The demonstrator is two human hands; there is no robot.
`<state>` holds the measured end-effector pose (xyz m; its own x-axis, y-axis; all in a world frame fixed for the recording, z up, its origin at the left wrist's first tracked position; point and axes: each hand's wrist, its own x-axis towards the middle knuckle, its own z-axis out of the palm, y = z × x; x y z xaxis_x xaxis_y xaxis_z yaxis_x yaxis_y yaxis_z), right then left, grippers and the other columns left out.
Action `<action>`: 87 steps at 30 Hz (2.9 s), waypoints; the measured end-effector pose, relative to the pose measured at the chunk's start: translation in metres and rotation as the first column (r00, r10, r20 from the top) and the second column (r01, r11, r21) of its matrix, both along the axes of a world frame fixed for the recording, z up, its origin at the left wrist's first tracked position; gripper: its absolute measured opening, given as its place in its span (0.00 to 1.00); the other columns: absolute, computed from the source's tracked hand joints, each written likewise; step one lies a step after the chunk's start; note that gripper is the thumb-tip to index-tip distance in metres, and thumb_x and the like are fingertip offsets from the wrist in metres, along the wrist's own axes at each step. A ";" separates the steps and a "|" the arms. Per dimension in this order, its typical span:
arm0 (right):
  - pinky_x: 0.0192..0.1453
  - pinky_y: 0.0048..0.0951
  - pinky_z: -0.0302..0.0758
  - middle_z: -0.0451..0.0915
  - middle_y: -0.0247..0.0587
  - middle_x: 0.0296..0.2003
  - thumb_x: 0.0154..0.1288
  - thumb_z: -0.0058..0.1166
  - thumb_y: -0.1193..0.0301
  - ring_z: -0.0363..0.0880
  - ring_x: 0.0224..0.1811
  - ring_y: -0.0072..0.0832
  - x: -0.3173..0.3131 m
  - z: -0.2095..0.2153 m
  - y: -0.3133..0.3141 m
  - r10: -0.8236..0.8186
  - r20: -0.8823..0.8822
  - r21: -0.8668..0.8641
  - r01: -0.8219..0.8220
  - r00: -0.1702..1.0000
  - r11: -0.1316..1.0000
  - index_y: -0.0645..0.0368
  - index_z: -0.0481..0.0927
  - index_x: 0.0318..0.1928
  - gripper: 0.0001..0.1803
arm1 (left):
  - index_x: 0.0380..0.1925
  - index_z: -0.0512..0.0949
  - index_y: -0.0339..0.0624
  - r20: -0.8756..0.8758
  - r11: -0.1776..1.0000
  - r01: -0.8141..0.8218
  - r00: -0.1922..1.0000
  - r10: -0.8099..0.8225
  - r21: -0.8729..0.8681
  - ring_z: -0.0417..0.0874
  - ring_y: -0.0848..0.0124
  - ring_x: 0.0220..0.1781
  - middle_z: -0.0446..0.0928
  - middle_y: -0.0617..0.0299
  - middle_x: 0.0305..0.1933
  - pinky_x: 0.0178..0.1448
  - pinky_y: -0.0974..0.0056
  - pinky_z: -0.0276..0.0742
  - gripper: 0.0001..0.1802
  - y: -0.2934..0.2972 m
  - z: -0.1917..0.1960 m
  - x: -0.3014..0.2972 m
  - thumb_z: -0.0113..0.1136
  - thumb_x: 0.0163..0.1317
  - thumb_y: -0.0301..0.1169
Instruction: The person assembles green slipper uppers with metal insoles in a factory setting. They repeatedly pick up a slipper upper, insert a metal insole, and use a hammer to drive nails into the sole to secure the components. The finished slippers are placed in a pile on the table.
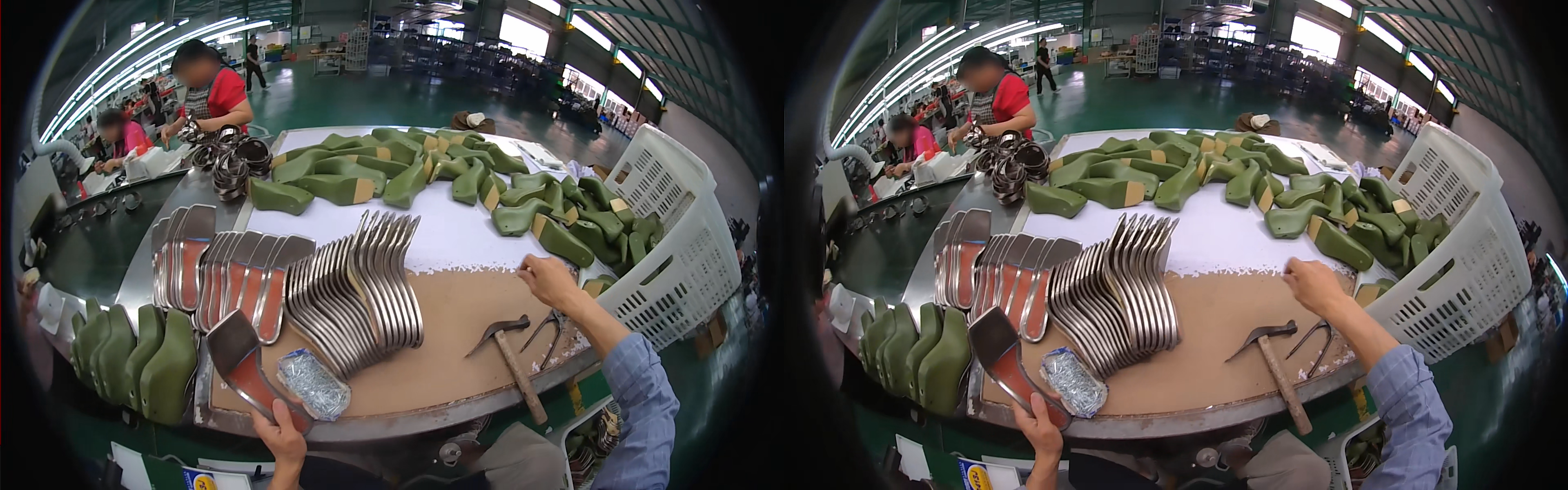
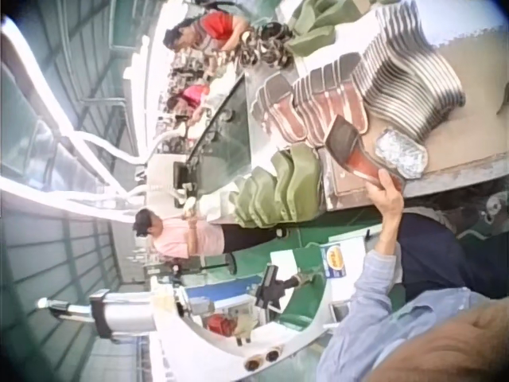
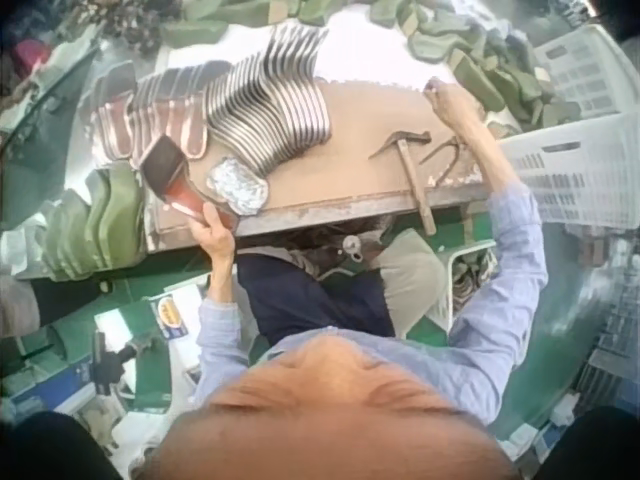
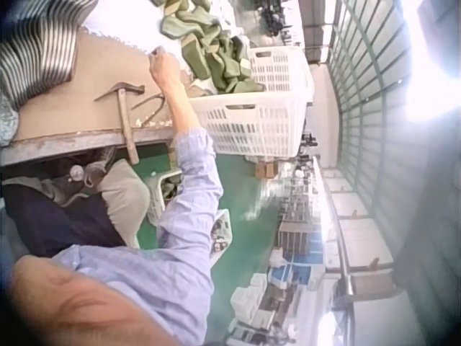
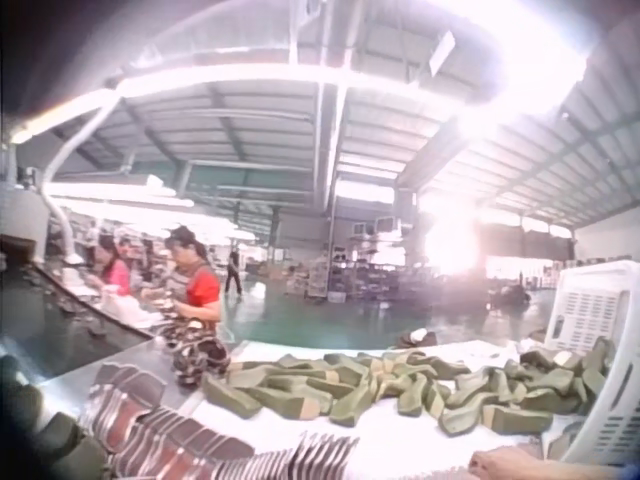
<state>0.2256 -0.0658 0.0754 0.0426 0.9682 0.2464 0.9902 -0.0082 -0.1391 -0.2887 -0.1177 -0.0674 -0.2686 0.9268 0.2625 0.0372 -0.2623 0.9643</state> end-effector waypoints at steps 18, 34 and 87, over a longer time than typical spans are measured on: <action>0.76 0.56 0.57 0.74 0.48 0.57 0.75 0.44 0.62 0.68 0.67 0.47 -0.108 -0.103 -0.060 0.166 0.124 0.008 -0.168 0.978 0.986 0.56 0.77 0.59 0.19 | 0.63 0.62 0.31 0.128 0.998 0.009 0.992 -0.016 0.059 0.84 0.68 0.42 0.83 0.51 0.42 0.53 0.62 0.78 0.21 0.003 0.001 0.001 0.43 0.78 0.35; 0.66 0.50 0.70 0.77 0.56 0.60 0.71 0.55 0.50 0.75 0.62 0.53 -0.078 -0.084 0.365 0.038 -0.213 0.302 0.028 0.976 0.953 0.51 0.80 0.60 0.25 | 0.76 0.46 0.28 -0.088 0.901 -0.329 0.944 0.318 -0.284 0.71 0.51 0.70 0.64 0.40 0.73 0.67 0.54 0.74 0.48 -0.035 -0.039 -0.015 0.54 0.72 0.51; 0.68 0.50 0.70 0.81 0.52 0.55 0.68 0.61 0.51 0.76 0.60 0.52 -0.093 0.001 0.406 0.262 -0.222 -0.115 -0.292 0.939 0.950 0.58 0.83 0.51 0.24 | 0.72 0.62 0.27 -0.347 0.755 -0.395 0.908 0.235 -0.523 0.80 0.48 0.60 0.77 0.37 0.61 0.64 0.52 0.74 0.41 0.031 0.046 0.020 0.56 0.71 0.50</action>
<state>0.1321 0.3397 0.0764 -0.1979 0.9731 0.1182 0.9073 0.2275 -0.3537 -0.2689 -0.0866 -0.0213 -0.5736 0.7976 -0.1867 0.2720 0.4004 0.8750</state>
